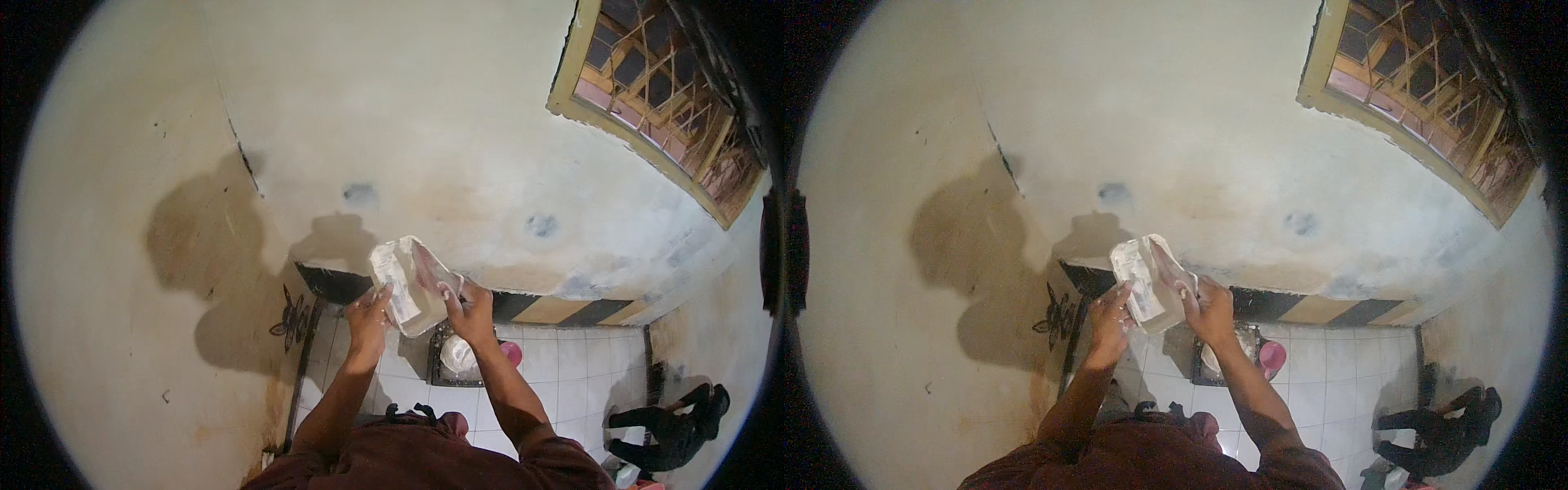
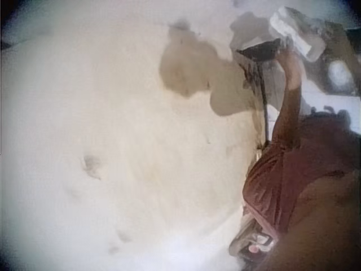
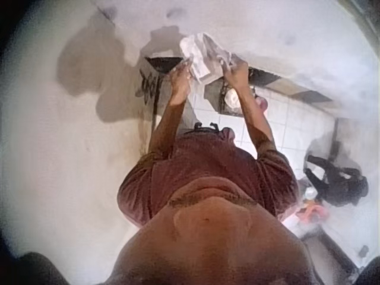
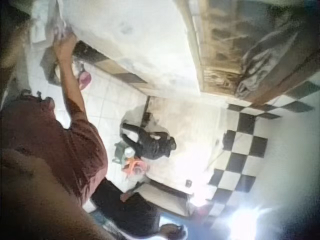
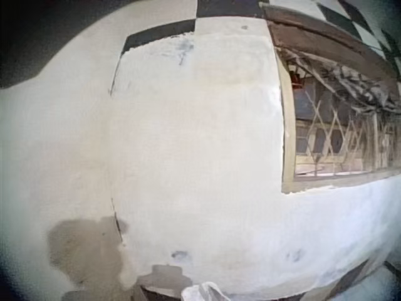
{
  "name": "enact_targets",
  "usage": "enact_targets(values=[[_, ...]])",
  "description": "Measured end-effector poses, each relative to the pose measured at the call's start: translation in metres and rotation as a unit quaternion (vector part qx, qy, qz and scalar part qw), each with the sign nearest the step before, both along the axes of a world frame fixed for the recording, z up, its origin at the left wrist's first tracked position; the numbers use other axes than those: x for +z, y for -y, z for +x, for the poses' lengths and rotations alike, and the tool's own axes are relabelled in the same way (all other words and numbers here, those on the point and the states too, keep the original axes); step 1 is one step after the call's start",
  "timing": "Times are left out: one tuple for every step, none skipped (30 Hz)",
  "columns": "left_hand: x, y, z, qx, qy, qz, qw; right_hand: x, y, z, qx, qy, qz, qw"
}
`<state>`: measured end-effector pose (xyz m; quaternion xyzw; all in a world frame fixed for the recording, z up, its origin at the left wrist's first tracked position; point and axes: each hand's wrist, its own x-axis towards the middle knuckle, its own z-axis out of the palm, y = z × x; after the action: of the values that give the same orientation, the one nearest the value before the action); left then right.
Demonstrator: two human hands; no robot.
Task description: The person applies white putty to a wall using a spatula, repeatedly scooping more material from a plastic container.
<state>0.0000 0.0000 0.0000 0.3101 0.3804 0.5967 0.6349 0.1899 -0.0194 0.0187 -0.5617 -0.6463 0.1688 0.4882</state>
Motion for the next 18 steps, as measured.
enact_targets(values=[[0.000,0.000,0.001,0.004,-0.009,-0.004,1.000,0.000,0.003,0.000,0.005,-0.030,0.025,0.999],[0.000,-0.002,0.002,0.008,-0.017,-0.009,1.000,0.000,0.004,0.001,0.011,-0.060,0.050,0.997],[-0.029,0.014,0.024,-0.013,0.026,-0.068,0.997,-0.008,0.025,0.020,-0.010,-0.015,-0.009,1.000],[-0.022,-0.004,0.021,-0.016,0.011,-0.048,0.999,-0.002,0.013,0.017,-0.028,0.007,0.038,0.999],[-0.013,-0.022,0.018,-0.017,-0.004,-0.028,0.999,0.005,0.000,0.015,-0.048,0.029,0.083,0.995],[-0.016,-0.026,0.017,-0.024,-0.007,-0.034,0.999,0.002,-0.001,0.014,-0.055,0.028,0.076,0.995],[-0.018,-0.029,0.016,-0.024,-0.011,-0.030,0.999,-0.001,-0.002,0.013,-0.063,0.019,0.045,0.997],[-0.020,-0.032,0.014,-0.024,-0.015,-0.025,0.999,-0.004,-0.002,0.010,-0.071,0.010,0.013,0.997],[-0.018,-0.037,0.012,-0.032,-0.014,-0.025,0.999,-0.002,-0.004,0.007,-0.079,0.012,0.013,0.997],[-0.015,-0.041,0.009,-0.045,-0.020,-0.047,0.998,0.000,-0.004,0.004,-0.083,-0.013,0.010,0.996],[-0.013,-0.045,0.007,-0.057,-0.027,-0.068,0.996,0.002,-0.005,0.000,-0.086,-0.039,0.007,0.995],[-0.013,-0.051,0.006,-0.065,-0.024,-0.068,0.995,0.003,-0.008,-0.002,-0.093,-0.036,0.008,0.995],[-0.013,-0.057,0.004,-0.071,-0.020,-0.066,0.995,0.005,-0.011,-0.003,-0.110,-0.008,0.041,0.993],[-0.013,-0.063,0.003,-0.076,-0.017,-0.065,0.995,0.006,-0.013,-0.006,-0.126,0.020,0.075,0.989],[-0.010,-0.066,0.001,-0.083,-0.015,-0.065,0.994,0.007,-0.016,-0.009,-0.132,0.023,0.075,0.988],[-0.006,-0.069,0.000,-0.088,-0.024,-0.059,0.994,0.007,-0.018,-0.012,-0.147,0.019,0.044,0.988],[-0.004,-0.072,-0.002,-0.093,-0.033,-0.053,0.994,0.008,-0.020,-0.015,-0.162,0.014,0.013,0.987],[-0.004,-0.076,-0.005,-0.096,-0.030,-0.050,0.994,0.011,-0.023,-0.019,-0.165,0.016,0.016,0.986]])
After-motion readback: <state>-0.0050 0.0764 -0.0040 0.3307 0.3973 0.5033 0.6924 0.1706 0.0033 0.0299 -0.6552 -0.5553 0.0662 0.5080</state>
